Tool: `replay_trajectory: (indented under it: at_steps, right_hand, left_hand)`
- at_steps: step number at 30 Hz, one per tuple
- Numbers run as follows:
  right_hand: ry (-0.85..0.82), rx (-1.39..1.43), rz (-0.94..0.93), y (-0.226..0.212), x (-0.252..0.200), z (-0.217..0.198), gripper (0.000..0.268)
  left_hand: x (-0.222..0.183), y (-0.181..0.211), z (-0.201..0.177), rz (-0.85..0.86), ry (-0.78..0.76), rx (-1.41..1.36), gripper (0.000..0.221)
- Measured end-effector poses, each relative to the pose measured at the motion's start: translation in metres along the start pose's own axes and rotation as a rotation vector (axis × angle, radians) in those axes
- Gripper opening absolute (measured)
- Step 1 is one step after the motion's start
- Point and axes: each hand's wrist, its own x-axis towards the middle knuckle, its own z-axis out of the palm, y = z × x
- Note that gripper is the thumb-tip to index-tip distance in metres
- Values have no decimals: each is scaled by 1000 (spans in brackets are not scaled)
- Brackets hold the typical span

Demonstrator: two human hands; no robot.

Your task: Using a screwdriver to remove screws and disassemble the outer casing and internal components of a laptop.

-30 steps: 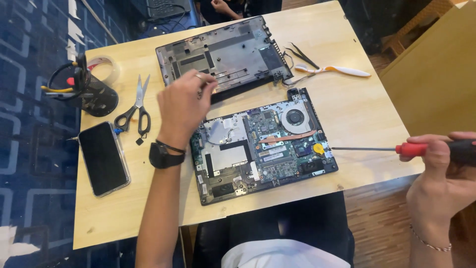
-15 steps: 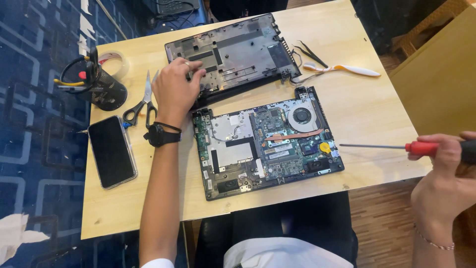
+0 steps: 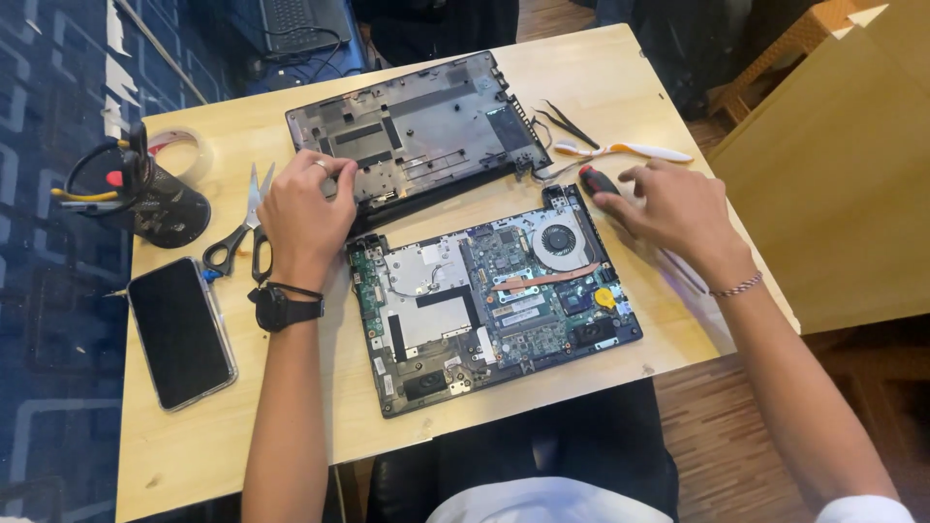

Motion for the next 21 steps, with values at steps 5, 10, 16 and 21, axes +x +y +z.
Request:
replay_trajectory:
  at_steps: [5, 10, 16, 21]
  right_hand:
    - [190, -62, -92, 8, 96, 31, 45]
    - [0, -101, -157, 8, 149, 57, 20]
    - [523, 28, -392, 14, 83, 25, 4]
    - [396, 418, -637, -30, -40, -28, 7]
  left_hand:
    - [-5, 14, 4, 163, 71, -45, 20]
    - [-14, 33, 7, 318, 120, -32, 20]
    - [-28, 58, 23, 478, 141, -100, 12]
    - [-46, 98, 12, 558, -129, -581, 44]
